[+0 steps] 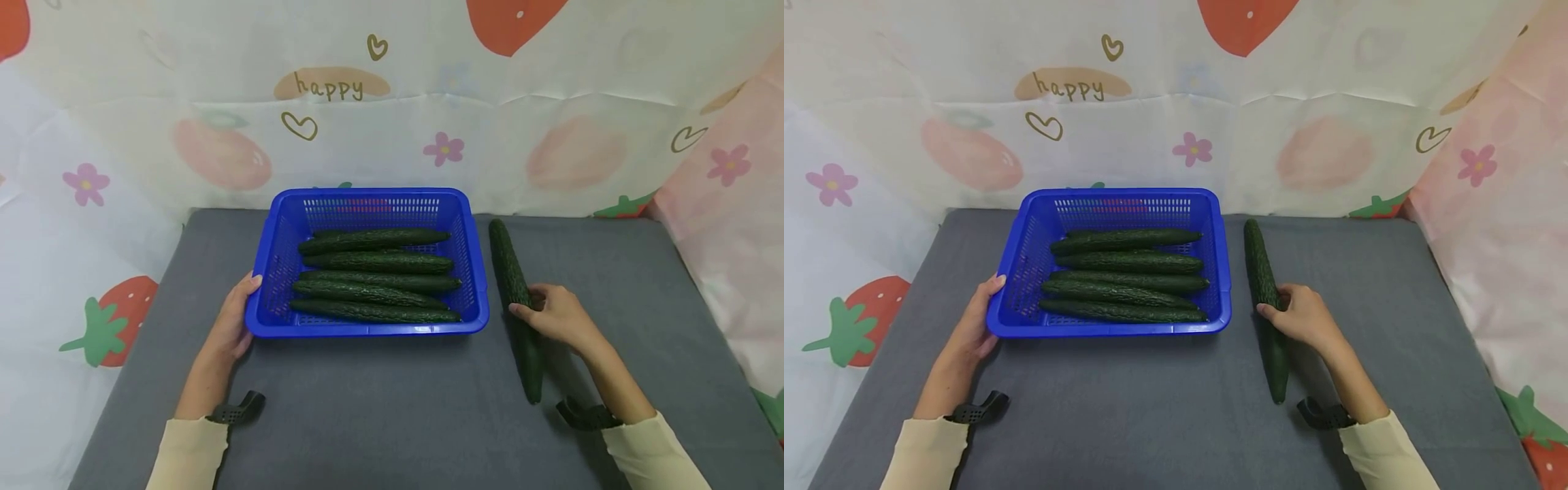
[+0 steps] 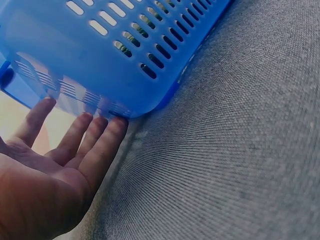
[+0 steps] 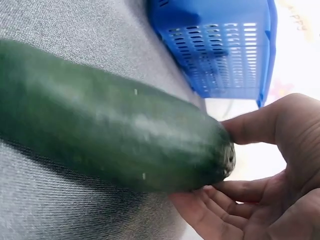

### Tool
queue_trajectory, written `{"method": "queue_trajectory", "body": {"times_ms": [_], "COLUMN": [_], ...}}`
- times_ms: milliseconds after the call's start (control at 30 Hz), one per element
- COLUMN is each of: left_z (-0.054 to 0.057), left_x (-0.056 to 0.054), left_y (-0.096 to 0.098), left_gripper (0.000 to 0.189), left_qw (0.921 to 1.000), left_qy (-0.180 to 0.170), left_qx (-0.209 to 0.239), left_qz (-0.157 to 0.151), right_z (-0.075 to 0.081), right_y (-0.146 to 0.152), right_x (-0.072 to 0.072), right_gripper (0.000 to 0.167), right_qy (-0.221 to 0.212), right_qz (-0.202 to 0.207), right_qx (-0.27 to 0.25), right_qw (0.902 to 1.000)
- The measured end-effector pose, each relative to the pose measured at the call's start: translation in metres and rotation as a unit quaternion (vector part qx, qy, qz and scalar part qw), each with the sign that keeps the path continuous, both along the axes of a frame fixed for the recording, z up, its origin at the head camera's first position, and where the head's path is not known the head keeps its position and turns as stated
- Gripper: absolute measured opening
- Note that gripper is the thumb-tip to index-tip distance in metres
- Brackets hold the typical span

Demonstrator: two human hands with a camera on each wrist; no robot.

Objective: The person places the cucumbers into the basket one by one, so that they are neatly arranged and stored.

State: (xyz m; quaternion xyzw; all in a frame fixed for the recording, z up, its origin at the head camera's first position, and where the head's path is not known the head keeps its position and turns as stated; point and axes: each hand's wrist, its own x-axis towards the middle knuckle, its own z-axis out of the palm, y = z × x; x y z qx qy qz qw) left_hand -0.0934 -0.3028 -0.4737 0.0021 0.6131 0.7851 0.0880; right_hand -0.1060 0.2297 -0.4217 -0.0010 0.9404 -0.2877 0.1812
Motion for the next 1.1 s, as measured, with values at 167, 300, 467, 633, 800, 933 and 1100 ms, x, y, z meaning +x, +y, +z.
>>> {"method": "queue_trajectory", "body": {"times_ms": [167,300,467,633,800,933,1100], "left_z": [-0.001,-0.001,-0.001,-0.002,-0.002,-0.001,0.002], "left_x": [0.001,0.002,0.002,0.002,0.003,0.002,0.001], "left_y": [0.000,0.000,0.001,0.002,0.001,0.000,-0.003], "left_gripper": [0.031,0.031,0.031,0.030,0.030,0.029,0.041], "left_qw": [1.0000,0.9999,1.0000,1.0000,0.9999,1.0000,0.9999], "left_qy": [0.001,0.005,0.004,0.000,-0.002,-0.002,0.000], "left_qx": [-0.005,-0.008,0.001,0.001,-0.010,0.000,-0.015], "left_qz": [-0.007,-0.011,-0.006,-0.003,0.000,0.003,-0.004], "right_z": [0.001,0.003,0.006,0.012,0.019,0.025,0.034], "right_y": [0.001,0.000,-0.001,-0.003,-0.005,-0.009,-0.014], "right_x": [0.004,0.008,0.011,0.014,0.017,0.018,0.017], "right_gripper": [0.072,0.071,0.070,0.069,0.069,0.067,0.063], "right_qy": [0.001,0.004,0.025,0.048,0.083,0.120,0.146], "right_qz": [-0.010,-0.016,-0.018,-0.013,-0.001,0.011,0.036], "right_qx": [-0.002,-0.010,-0.012,-0.023,-0.031,-0.026,-0.034], "right_qw": [0.9999,0.9998,0.9994,0.9985,0.9961,0.9924,0.9880]}}
